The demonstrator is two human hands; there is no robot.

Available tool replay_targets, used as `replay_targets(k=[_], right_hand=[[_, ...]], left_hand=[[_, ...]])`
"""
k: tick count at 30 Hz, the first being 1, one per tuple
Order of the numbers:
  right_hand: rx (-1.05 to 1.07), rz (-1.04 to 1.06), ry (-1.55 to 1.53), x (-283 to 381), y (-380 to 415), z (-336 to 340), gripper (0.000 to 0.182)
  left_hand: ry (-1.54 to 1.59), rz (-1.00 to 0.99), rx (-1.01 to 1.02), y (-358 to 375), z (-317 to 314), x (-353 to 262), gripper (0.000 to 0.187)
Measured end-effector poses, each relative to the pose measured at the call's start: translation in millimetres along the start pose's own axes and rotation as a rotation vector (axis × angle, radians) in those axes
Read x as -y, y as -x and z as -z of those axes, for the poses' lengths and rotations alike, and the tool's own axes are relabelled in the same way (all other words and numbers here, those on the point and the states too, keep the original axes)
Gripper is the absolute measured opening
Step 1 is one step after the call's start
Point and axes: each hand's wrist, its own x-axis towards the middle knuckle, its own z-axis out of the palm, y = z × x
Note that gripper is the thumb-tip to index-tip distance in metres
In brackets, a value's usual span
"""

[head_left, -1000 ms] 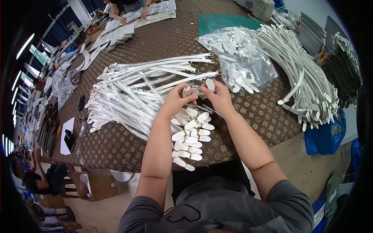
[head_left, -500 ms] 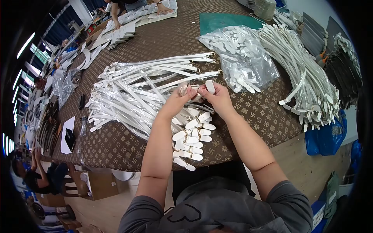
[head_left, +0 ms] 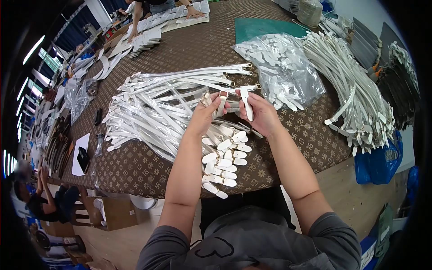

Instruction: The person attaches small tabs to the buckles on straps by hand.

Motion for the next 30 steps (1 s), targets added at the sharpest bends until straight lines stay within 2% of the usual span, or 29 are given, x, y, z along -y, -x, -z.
replay_targets(k=[3,8,11,15,20,24,28,30], right_hand=[[-0.104,0.065,0.225,-6,-3,2,0.027],[-0.099,0.175,0.337,-14,-4,3,0.024],[-0.172,0.315,0.428,-14,-3,-1,0.024],[-0.22,0.257,0.437,-9,-2,2,0.025],[-0.1,0.22,0.468,-11,-1,2,0.024],[-0.049,0.224,0.653,-16,-1,1,0.024],[-0.1,0.341,0.784,-22,-1,-2,0.025],[-0.124,0.459,0.942,-26,-3,2,0.025]], left_hand=[[-0.015,0.001,0.005,-1,-1,0,0.033],[-0.049,-0.009,0.043,-1,-2,1,0.033],[-0.073,-0.01,0.054,0,-1,1,0.034],[-0.081,-0.02,0.057,0,-1,1,0.034],[-0.055,-0.037,0.057,-1,1,6,0.033],[-0.09,-0.027,0.084,0,1,5,0.032],[-0.141,-0.026,0.114,1,-1,0,0.032],[-0.156,-0.032,0.126,2,-1,-2,0.032]])
